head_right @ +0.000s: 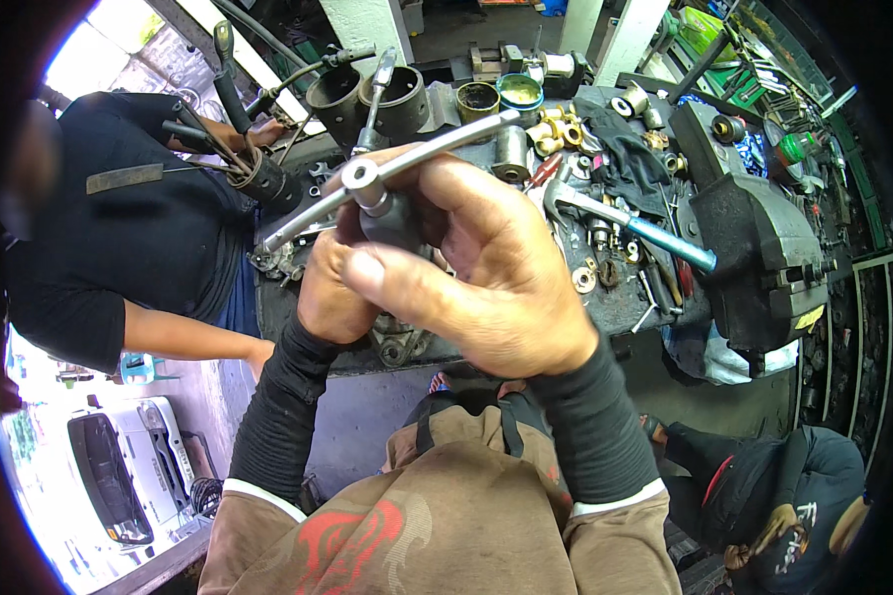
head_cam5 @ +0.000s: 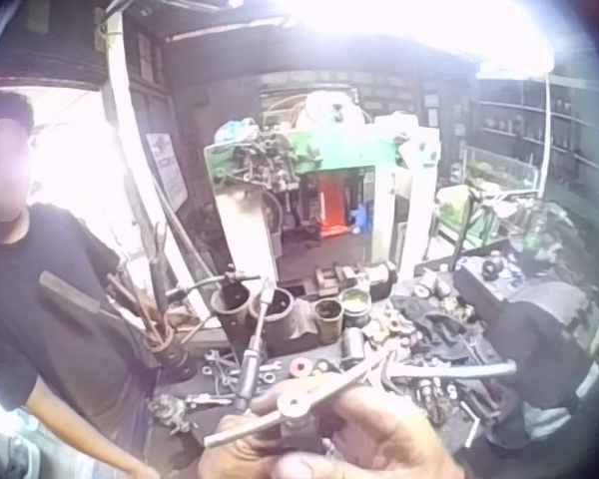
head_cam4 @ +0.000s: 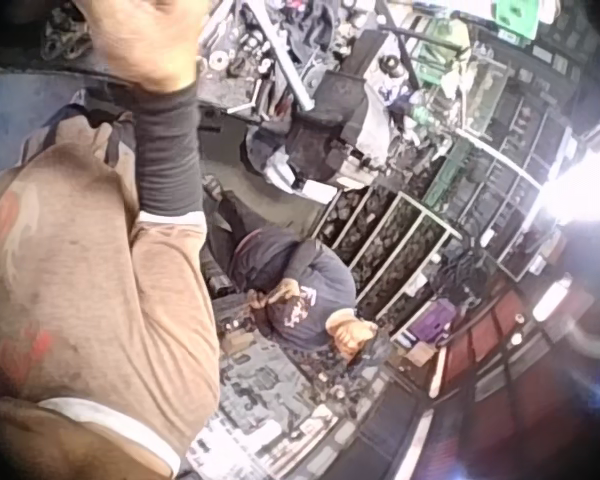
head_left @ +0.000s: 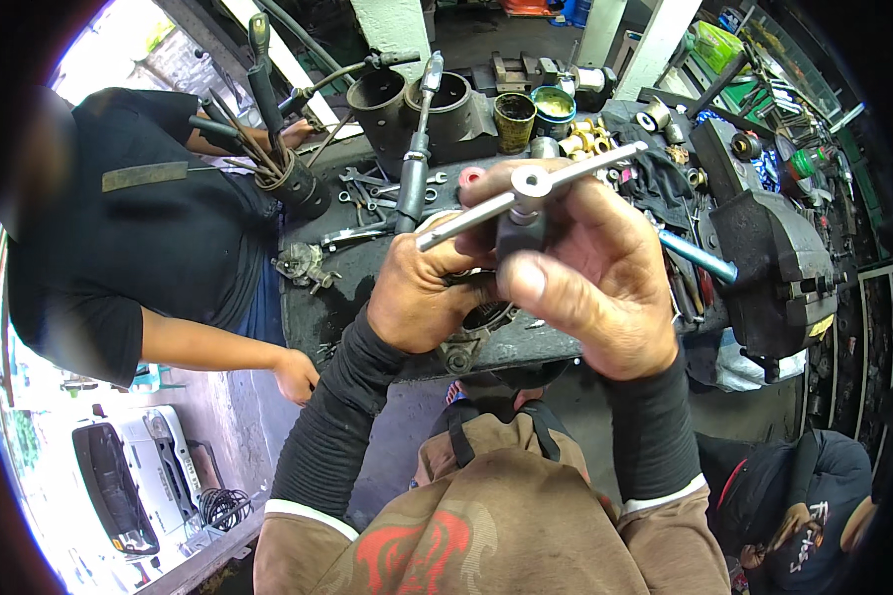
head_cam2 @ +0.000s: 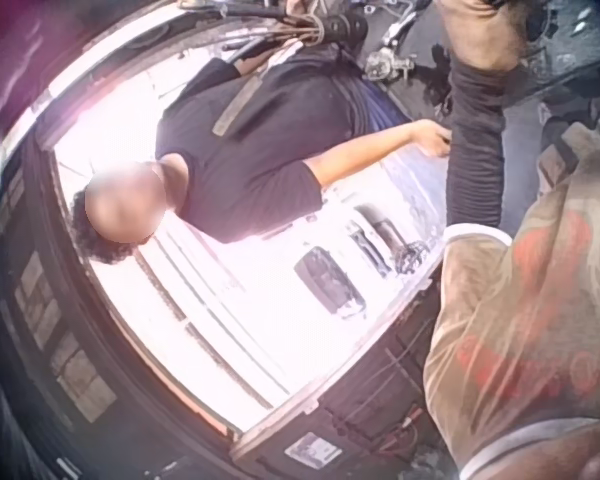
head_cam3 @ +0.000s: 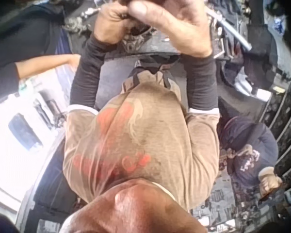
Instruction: The person uses a T-handle wrench to loosen and remove a bolt from a mechanical housing. They then use a screwdriver to pry out a small internal component and place it on the workbench.
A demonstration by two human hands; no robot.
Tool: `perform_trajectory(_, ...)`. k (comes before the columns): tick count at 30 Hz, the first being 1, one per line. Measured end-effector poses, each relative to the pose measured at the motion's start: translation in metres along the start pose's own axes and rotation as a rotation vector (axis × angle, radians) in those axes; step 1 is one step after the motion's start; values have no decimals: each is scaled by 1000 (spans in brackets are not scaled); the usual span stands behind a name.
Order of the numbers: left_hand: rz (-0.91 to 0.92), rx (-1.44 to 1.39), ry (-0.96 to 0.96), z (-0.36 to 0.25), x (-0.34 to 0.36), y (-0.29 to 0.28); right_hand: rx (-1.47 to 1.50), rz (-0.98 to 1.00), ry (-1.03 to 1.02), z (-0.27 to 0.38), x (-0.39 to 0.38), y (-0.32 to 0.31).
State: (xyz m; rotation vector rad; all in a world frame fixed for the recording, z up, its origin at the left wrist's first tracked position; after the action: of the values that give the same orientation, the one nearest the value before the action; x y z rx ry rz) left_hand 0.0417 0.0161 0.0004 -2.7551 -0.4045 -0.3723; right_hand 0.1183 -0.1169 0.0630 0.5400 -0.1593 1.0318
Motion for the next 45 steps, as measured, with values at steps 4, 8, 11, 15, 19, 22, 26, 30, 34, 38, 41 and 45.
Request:
perform_trajectory(4,35,-131,-42,5,-1,1,-58,-142,-83,-13,1,7)
perform_trajectory(8,74,-121,51,11,0,-2,-94,-70,-189,-12,1,3)
perform_trajectory(11,87,-79,37,6,0,-3,-144,-59,-179,-13,2,6)
perform_trajectory(15,37,-55,252,11,2,-2,-193,33,-88,-11,5,4)
perform_trajectory(19,94,-58,203,6,5,-1,47,394,44,-8,27,-11)
perform_trajectory(22,122,-25,208,2,6,0,374,551,121,-10,35,-11)
perform_trajectory(26,120,-106,120,10,0,-3,-40,120,84,-14,24,0)
perform_trajectory(30,78,19,237,3,3,-3,-84,-302,-128,-18,-3,10)
perform_trajectory(34,68,27,248,9,2,-1,61,4,143,-27,21,2)
perform_trajectory(38,116,-59,192,4,5,-1,220,310,447,-27,47,-7)
perform_trajectory(41,53,-80,218,14,3,0,237,118,194,-33,31,-18)
perform_trajectory(45,25,92,189,-4,5,-4,-8,-235,-41,-28,-14,-7)
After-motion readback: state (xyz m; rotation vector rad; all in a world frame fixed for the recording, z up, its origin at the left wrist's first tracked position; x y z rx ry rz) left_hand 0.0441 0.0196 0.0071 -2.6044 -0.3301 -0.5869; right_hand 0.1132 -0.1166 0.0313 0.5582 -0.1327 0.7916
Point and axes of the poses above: each hand's wrist, its own x-axis towards the middle knuckle, its own y-axis out of the palm, z = x × y, the point moved 4 cm from there along x, towards the middle knuckle
